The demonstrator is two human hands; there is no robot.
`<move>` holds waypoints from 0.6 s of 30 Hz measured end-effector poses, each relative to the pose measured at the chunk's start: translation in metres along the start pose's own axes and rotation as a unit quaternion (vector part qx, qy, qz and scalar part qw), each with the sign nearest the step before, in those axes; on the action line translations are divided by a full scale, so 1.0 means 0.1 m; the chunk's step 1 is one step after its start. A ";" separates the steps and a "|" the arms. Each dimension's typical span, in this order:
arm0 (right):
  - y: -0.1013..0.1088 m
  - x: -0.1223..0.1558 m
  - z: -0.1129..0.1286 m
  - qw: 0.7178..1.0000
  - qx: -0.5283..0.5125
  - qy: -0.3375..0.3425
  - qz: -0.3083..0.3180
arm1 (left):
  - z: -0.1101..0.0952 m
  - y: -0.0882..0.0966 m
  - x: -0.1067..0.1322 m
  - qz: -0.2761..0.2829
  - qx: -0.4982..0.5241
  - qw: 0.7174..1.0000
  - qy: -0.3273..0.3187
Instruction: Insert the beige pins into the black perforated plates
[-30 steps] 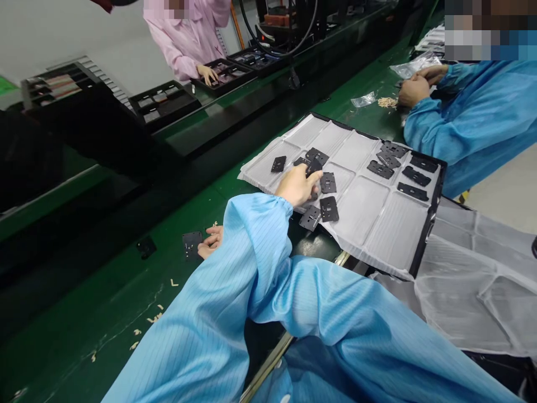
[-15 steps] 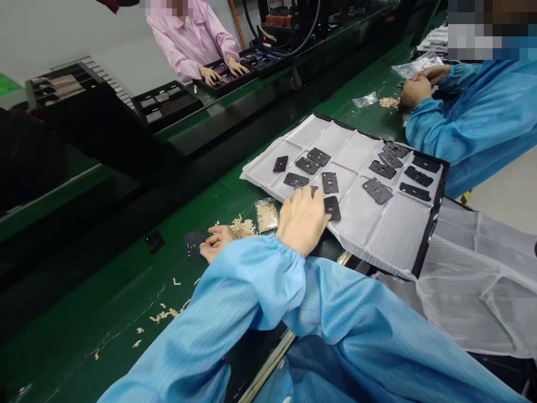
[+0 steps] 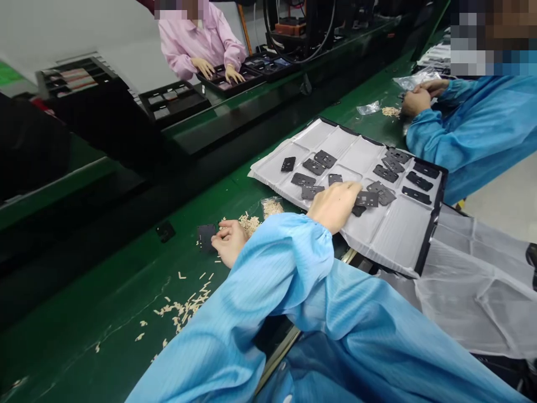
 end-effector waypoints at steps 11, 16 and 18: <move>-0.01 0.01 -0.04 0.995 -0.024 -0.091 0.023 | 0.12 -0.26 -0.26 0.077 -0.143 0.985 -0.060; -0.10 -0.03 -0.14 0.995 -0.039 -0.091 0.028 | 0.08 -0.08 -0.05 0.086 -0.171 0.978 -0.078; -0.10 -0.05 -0.17 0.996 -0.037 -0.084 0.023 | 0.03 -0.11 0.04 0.072 -0.162 0.980 -0.094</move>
Point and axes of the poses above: each hand's wrist, its own x-axis away from the middle knuckle, its own y-axis out of the back of the hand, z = x × y, the point moved 5 cm from there along -x, towards the middle knuckle, and after that the axes turned 7 degrees about y, right-handed, at the moved point
